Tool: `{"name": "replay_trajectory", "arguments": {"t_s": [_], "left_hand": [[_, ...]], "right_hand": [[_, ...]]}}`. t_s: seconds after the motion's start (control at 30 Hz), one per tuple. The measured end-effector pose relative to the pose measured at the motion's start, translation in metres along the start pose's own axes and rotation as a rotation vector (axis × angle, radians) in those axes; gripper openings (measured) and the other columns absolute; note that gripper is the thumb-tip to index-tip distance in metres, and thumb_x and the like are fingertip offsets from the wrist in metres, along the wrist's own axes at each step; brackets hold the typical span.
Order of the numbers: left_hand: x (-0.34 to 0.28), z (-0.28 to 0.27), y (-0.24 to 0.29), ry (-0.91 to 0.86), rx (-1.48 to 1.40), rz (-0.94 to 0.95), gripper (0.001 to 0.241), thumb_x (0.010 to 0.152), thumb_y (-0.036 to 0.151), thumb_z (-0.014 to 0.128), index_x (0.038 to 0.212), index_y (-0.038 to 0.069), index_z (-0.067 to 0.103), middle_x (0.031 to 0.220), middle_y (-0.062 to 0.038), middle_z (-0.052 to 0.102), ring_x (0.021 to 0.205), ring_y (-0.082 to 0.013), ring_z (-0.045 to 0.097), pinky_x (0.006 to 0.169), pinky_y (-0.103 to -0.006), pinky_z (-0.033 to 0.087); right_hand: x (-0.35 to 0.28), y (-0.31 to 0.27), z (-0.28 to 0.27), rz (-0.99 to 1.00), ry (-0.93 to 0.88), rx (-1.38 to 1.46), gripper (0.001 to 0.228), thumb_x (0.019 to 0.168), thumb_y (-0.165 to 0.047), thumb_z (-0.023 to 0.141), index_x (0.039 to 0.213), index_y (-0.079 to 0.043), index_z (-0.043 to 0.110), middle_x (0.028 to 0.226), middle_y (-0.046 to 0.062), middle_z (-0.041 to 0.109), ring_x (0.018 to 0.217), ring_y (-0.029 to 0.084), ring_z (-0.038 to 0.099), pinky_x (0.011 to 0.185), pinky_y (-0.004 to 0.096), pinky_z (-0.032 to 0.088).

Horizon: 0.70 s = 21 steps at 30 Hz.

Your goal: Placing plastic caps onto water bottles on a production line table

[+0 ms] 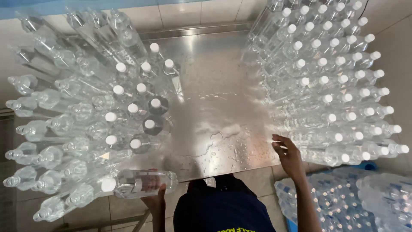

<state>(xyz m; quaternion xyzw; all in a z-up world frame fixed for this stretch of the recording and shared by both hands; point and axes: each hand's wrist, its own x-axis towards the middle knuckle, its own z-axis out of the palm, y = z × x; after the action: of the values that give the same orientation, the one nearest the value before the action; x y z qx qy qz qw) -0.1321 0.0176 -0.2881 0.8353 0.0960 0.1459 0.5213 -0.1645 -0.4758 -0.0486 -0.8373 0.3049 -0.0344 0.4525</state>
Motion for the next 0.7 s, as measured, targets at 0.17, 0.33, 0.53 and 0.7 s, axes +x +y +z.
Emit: {"name": "replay_trajectory", "arguments": {"t_s": [0.17,0.33,0.53,0.7], "left_hand": [[0.004,0.076,0.107,-0.09,-0.856,-0.463,0.097,0.062,-0.006,0.099,0.145,0.002,0.049,0.139,-0.02,0.054,0.12,-0.0438,0.07,0.101,-0.0634,0.064],[0.021,0.163,0.172,-0.348,-0.954,-0.492,0.081,0.077,0.037,0.096,0.142,0.005,0.06,0.142,-0.017,0.067,0.124,-0.0388,0.07,0.096,-0.0457,0.061],[0.032,0.219,0.142,-0.473,-0.708,-0.699,0.07,0.087,0.04,0.094,0.139,0.001,0.067,0.121,-0.013,0.077,0.1,-0.0258,0.077,0.077,-0.0433,0.069],[0.049,0.206,0.225,-0.487,-0.595,-0.768,0.073,0.08,0.049,0.098,0.132,0.006,0.073,0.111,-0.008,0.075,0.098,-0.0208,0.07,0.077,-0.043,0.066]], "right_hand": [[0.035,0.021,0.021,-0.132,-0.147,0.095,0.038,0.109,-0.018,0.07,0.145,-0.007,0.073,0.132,0.023,0.075,0.122,0.04,0.072,0.102,0.053,0.062],[0.073,0.008,0.023,-0.195,-0.286,0.061,0.037,0.109,-0.02,0.069,0.142,-0.004,0.072,0.132,0.025,0.074,0.12,0.044,0.072,0.101,0.056,0.062],[0.086,-0.003,0.017,-0.211,-0.379,-0.014,0.037,0.109,-0.027,0.068,0.139,-0.006,0.074,0.13,0.022,0.074,0.119,0.043,0.073,0.101,0.054,0.063],[0.092,0.018,0.021,-0.178,-0.467,-0.069,0.039,0.11,-0.033,0.065,0.141,-0.01,0.074,0.132,0.02,0.074,0.124,0.042,0.072,0.106,0.053,0.061]]}}
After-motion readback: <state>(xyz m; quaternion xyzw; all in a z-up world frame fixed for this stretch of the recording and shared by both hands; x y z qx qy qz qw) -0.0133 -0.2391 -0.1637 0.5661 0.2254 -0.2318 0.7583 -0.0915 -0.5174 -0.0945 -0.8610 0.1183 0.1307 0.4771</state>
